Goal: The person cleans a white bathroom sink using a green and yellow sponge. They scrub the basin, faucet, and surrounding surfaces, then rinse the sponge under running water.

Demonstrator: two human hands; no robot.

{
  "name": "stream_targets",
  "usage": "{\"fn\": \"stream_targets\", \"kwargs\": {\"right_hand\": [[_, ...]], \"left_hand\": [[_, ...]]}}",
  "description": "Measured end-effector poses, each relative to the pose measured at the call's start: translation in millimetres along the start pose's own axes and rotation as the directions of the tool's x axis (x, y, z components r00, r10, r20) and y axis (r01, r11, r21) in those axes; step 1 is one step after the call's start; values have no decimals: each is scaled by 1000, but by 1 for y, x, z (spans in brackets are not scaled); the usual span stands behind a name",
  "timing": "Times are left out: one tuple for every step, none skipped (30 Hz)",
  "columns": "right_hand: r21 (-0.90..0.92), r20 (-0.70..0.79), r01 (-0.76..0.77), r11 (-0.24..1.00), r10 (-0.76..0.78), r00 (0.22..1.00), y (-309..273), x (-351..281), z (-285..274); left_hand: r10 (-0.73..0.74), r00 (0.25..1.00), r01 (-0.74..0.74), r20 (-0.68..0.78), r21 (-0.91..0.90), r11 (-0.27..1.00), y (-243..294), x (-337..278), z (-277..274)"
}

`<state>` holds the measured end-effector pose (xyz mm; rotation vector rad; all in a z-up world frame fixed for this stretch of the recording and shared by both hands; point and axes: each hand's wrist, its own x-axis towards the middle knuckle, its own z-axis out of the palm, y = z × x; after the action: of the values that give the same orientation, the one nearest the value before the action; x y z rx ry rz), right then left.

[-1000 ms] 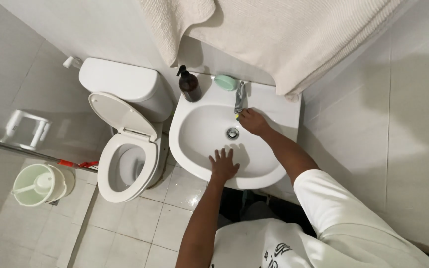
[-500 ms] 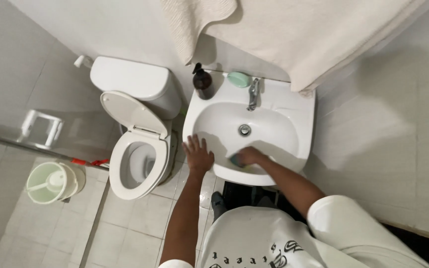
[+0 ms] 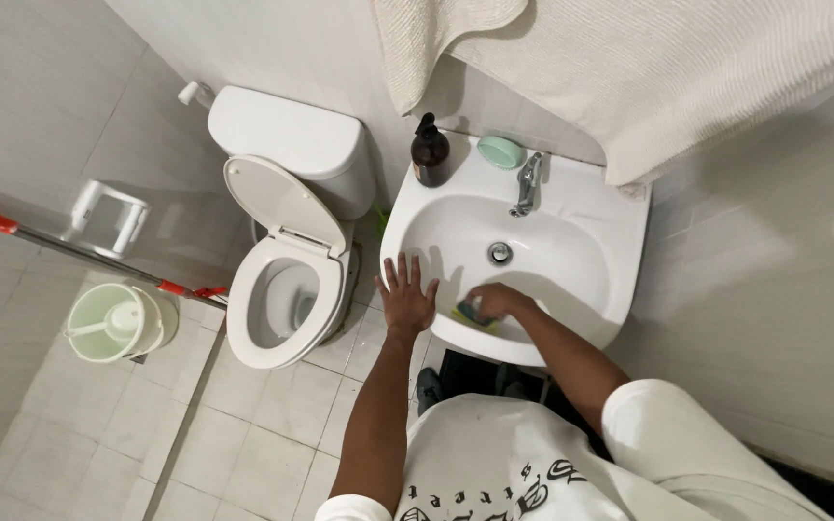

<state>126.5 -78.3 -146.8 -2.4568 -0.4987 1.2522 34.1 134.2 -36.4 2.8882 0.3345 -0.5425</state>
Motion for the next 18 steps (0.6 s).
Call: {"fn": "stream_targets", "kwargs": {"right_hand": [[-4,1,-1,1000,1,1000,3,10,6],[36,-27,12,999,-11,1000,7,19,12],[74,-54,26,997,-22,998,11,28,18],[75,-56,22,997,-18,998,-3,34,18],[64,-141,164,984,-154,978,-17,39,18],[43,-218,303,952,-287,933,-32,44,21],[45,-215,301,952,-285,934,-42,52,26],[205,-282,253,945,-191,940,-53,61,32],[361,-332,211,908,-86,939,-64,71,37],[366,-333,208,907,-81,940,-59,64,34],[339,-315,261,904,-152,937,-55,57,32],[309,-302,316,897,-222,927,-49,53,25],[309,-310,314,898,-217,926,-26,44,24],[215,-251,368,905,-313,916,-2,34,23],[122,-183,425,897,-401,898,21,24,22],[123,-184,419,899,-394,900,122,30,86],[-111,-355,587,802,-583,730,190,60,109],[-366,-450,664,652,-749,487,226,133,86]], "left_hand": [[-1,1000,1,-1,-3,1000,0,0,-2],[-6,1000,6,7,12,1000,1,0,-4],[-11,1000,10,15,28,1000,2,0,-5],[-7,1000,7,16,27,1000,3,1,-3],[-8,1000,8,-6,52,999,4,2,-1],[-12,1000,14,-25,77,997,3,1,2],[-13,1000,14,-21,77,997,4,1,4],[-7,999,10,-31,94,995,4,1,5],[0,999,5,-41,112,994,5,1,7],[5,999,0,-38,115,993,6,4,12],[54,998,-50,-23,129,990,7,6,18],[106,994,-104,-13,143,984,10,11,22],[115,993,-112,-16,144,983,15,9,27],[128,992,-129,11,120,984,20,7,31],[141,989,-145,38,96,985,25,4,35],[148,988,-151,41,94,984,36,-5,25],[154,982,-166,106,113,980,47,-14,15],[156,973,-179,168,133,975,57,-22,4]]}}
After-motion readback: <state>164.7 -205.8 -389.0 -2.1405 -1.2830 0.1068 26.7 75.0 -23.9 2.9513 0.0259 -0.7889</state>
